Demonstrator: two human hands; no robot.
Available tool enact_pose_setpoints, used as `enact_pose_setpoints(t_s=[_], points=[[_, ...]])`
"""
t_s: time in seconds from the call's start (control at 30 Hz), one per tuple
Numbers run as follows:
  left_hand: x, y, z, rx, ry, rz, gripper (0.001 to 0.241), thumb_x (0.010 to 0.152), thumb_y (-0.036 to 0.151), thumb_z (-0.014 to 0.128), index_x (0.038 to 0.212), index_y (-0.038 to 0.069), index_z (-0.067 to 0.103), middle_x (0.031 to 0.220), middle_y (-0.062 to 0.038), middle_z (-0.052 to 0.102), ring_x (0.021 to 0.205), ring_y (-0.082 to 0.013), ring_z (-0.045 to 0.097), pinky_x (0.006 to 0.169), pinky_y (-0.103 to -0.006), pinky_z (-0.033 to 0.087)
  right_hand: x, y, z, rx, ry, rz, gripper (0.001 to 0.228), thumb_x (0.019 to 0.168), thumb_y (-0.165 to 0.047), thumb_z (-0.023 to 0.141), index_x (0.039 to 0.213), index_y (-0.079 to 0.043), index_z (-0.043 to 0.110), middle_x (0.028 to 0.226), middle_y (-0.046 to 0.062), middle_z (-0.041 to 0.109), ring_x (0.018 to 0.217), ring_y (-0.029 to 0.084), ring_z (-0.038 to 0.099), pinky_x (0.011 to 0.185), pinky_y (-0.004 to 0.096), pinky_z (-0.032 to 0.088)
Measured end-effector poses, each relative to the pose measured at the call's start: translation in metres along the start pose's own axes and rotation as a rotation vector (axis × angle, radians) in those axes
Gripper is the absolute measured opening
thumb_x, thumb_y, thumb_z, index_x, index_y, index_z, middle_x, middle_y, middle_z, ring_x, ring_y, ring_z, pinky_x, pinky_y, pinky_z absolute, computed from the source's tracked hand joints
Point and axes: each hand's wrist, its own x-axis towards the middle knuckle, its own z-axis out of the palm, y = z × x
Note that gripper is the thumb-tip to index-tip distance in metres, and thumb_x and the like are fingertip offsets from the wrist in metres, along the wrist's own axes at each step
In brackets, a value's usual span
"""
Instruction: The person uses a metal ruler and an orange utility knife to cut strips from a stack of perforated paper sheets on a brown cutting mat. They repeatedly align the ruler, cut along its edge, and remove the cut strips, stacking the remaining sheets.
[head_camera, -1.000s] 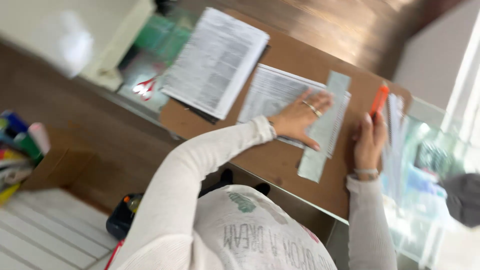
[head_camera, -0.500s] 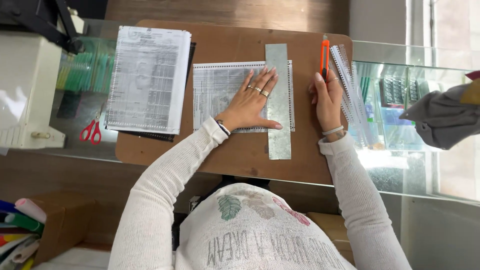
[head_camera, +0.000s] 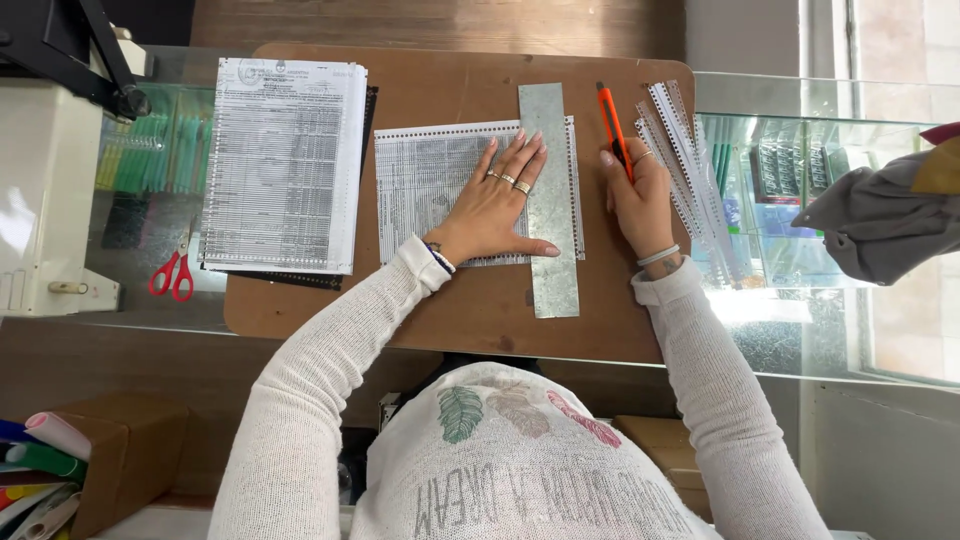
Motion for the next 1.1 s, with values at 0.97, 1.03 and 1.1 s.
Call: enact_pose_setpoints(t_s=[0.97, 1.03, 1.1], points=[[0.036, 0.02, -0.004, 0.274, -0.162, -0.001, 0.186, 0.069, 0.117, 0.092, 0.188, -0.016, 0.041, 0.201, -0.043, 0.031, 0.189, -0.06, 0.035, 0.146, -0.0836, 0.038, 0.003, -0.042, 0.035, -0.743, -0.177, 0.189, 0.06, 0.137, -0.048, 0.055, 0.196, -0.038, 0.057, 0.095, 0.04, 0.082, 0.109, 0.075, 0.081, 0.096, 0.08, 0.063], [0.039, 0.024, -0.006, 0.315, -0.179, -0.013, 0.185, 0.068, 0.117, 0.093, 0.187, -0.016, 0.044, 0.2, -0.044, 0.034, 0.187, -0.0613, 0.036, 0.145, -0.0858, 0.037, -0.001, -0.056, 0.036, -0.78, -0.176, 0.164, 0.058, 0.137, -0.046, 0.054, 0.194, -0.033, 0.062, 0.095, 0.038, 0.085, 0.106, 0.074, 0.083, 0.094, 0.078, 0.065], [0.044, 0.031, -0.007, 0.346, -0.216, -0.032, 0.184, 0.069, 0.116, 0.093, 0.187, -0.016, 0.044, 0.2, -0.044, 0.034, 0.187, -0.0616, 0.037, 0.145, -0.0882, 0.033, -0.008, -0.063, 0.032, -0.8, -0.184, 0.158, 0.058, 0.137, -0.045, 0.054, 0.193, -0.033, 0.064, 0.096, 0.038, 0.086, 0.105, 0.073, 0.084, 0.093, 0.077, 0.065]])
